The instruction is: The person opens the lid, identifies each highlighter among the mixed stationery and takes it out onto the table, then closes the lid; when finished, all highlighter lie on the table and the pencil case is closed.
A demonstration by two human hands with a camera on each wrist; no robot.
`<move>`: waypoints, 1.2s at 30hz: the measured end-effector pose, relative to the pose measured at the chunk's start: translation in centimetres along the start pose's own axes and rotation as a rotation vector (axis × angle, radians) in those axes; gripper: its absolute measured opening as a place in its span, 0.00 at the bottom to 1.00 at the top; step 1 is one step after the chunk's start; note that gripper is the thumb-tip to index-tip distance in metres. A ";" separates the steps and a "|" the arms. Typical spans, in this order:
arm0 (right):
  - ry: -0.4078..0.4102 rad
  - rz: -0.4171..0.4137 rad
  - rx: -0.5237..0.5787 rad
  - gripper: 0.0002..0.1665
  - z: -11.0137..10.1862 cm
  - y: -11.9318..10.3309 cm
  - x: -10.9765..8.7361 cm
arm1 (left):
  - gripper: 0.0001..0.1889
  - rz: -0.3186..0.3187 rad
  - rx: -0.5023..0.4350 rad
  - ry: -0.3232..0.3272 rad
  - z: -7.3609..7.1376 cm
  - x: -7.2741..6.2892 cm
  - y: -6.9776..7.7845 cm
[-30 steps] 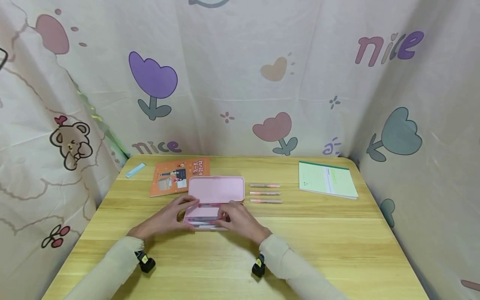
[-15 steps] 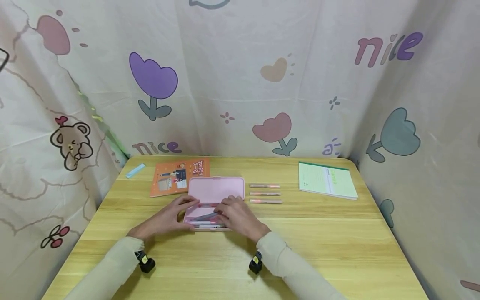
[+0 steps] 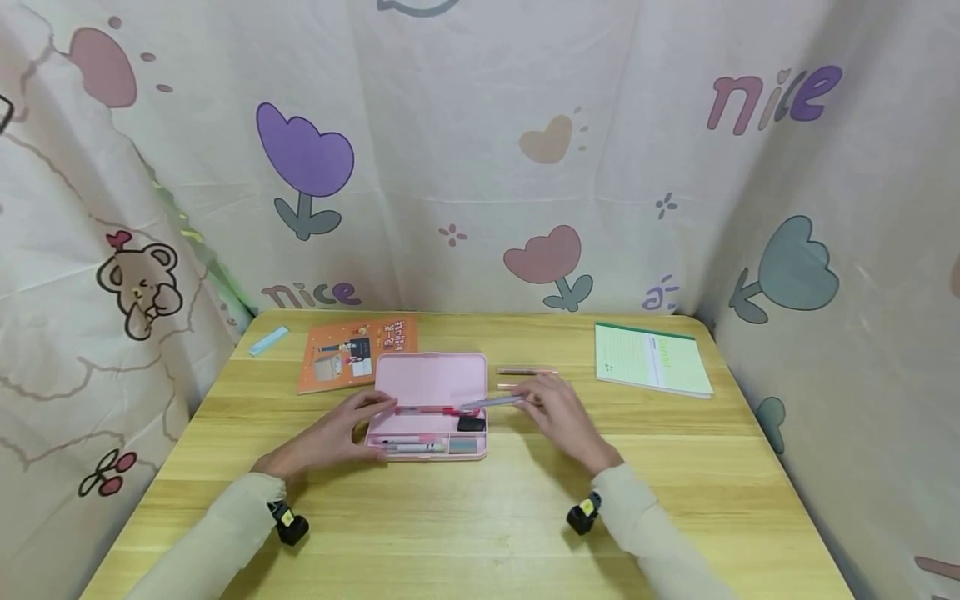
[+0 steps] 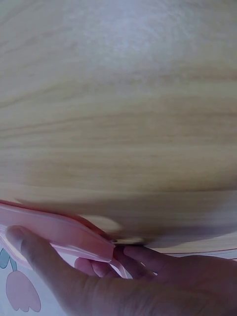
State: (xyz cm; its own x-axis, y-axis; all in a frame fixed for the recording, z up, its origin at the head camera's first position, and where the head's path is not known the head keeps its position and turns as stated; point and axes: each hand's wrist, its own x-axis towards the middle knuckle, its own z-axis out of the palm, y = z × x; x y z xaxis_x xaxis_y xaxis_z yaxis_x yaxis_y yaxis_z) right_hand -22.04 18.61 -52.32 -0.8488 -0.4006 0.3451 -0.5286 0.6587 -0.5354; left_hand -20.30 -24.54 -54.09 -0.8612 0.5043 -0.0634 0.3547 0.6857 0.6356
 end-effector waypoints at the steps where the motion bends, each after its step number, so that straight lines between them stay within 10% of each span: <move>1: 0.002 0.025 0.004 0.11 -0.6 0.7 -0.4 | 0.51 0.001 -0.002 -0.001 0.0 0.0 0.0; 13: 0.001 0.190 -0.002 0.08 -2.8 5.9 -4.8 | 0.51 0.002 -0.003 0.000 -0.1 0.1 0.1; 36: -0.074 0.171 0.026 0.07 -1.8 6.0 -4.9 | 0.50 0.029 0.003 0.015 0.1 0.1 -0.1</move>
State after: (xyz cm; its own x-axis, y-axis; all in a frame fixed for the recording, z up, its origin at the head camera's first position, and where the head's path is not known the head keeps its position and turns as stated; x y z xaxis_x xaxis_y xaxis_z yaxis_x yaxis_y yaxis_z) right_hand -21.04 25.72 -55.84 -0.9244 -0.3307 0.1898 -0.3758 0.7053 -0.6011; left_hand -20.42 -24.53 -54.25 -0.8560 0.5159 -0.0337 0.3805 0.6729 0.6343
